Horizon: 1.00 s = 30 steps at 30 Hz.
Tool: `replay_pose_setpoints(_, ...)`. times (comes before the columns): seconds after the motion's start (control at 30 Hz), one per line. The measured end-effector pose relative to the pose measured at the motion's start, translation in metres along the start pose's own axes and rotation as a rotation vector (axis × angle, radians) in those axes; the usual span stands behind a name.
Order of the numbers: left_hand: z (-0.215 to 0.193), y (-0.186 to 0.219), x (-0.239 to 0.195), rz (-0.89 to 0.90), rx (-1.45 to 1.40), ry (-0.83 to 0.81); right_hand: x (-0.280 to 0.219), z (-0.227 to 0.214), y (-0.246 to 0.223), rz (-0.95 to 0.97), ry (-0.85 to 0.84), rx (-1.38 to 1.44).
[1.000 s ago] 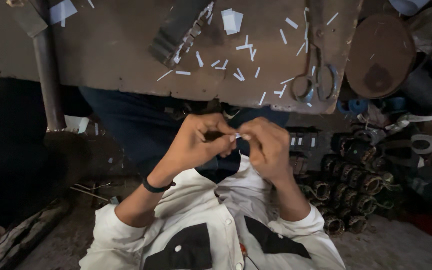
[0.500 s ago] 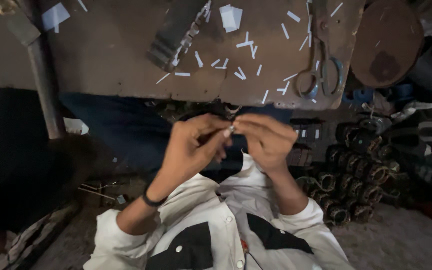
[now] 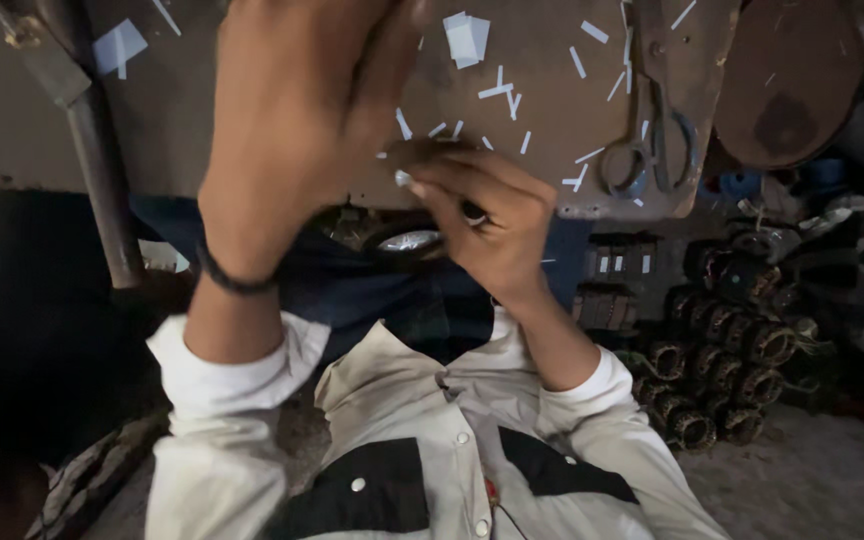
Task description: The person inserts white paper strips into the slots of a metal stator core, trimming the strips with shears and folding them by hand before sliding them into the channels.
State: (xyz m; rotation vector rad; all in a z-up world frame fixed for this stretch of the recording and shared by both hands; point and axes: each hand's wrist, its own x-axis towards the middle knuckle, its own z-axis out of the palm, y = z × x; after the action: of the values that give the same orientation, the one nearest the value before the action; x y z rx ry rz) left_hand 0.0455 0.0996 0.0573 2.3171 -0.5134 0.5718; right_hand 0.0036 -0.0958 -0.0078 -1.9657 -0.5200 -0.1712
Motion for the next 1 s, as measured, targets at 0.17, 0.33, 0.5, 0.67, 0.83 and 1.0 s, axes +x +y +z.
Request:
replay_pose_setpoints(0.17,-0.007,0.003,-0.046,-0.039,-0.042,0.152,0.014,0.014,0.001,-0.059,-0.046,0.036)
replay_pose_setpoints(0.33,0.001,0.002,-0.069,-0.037,-0.064,0.242,0.019,0.022,0.005,-0.091,-0.107,0.083)
replay_pose_setpoints(0.5,0.007,-0.004,-0.081,-0.015,-0.112,0.252,0.018,0.024,0.007,-0.165,-0.1,0.044)
replay_pose_setpoints(0.67,0.012,-0.008,-0.089,-0.04,-0.238,0.248,0.017,0.033,0.004,-0.071,-0.045,0.085)
replay_pose_setpoints(0.83,0.01,-0.004,-0.097,-0.152,-0.29,0.244,0.015,0.039,0.001,-0.015,-0.04,0.103)
replay_pose_setpoints(1.0,0.004,0.003,-0.11,-0.336,0.049,0.157,0.01,0.027,0.002,-0.001,-0.154,0.155)
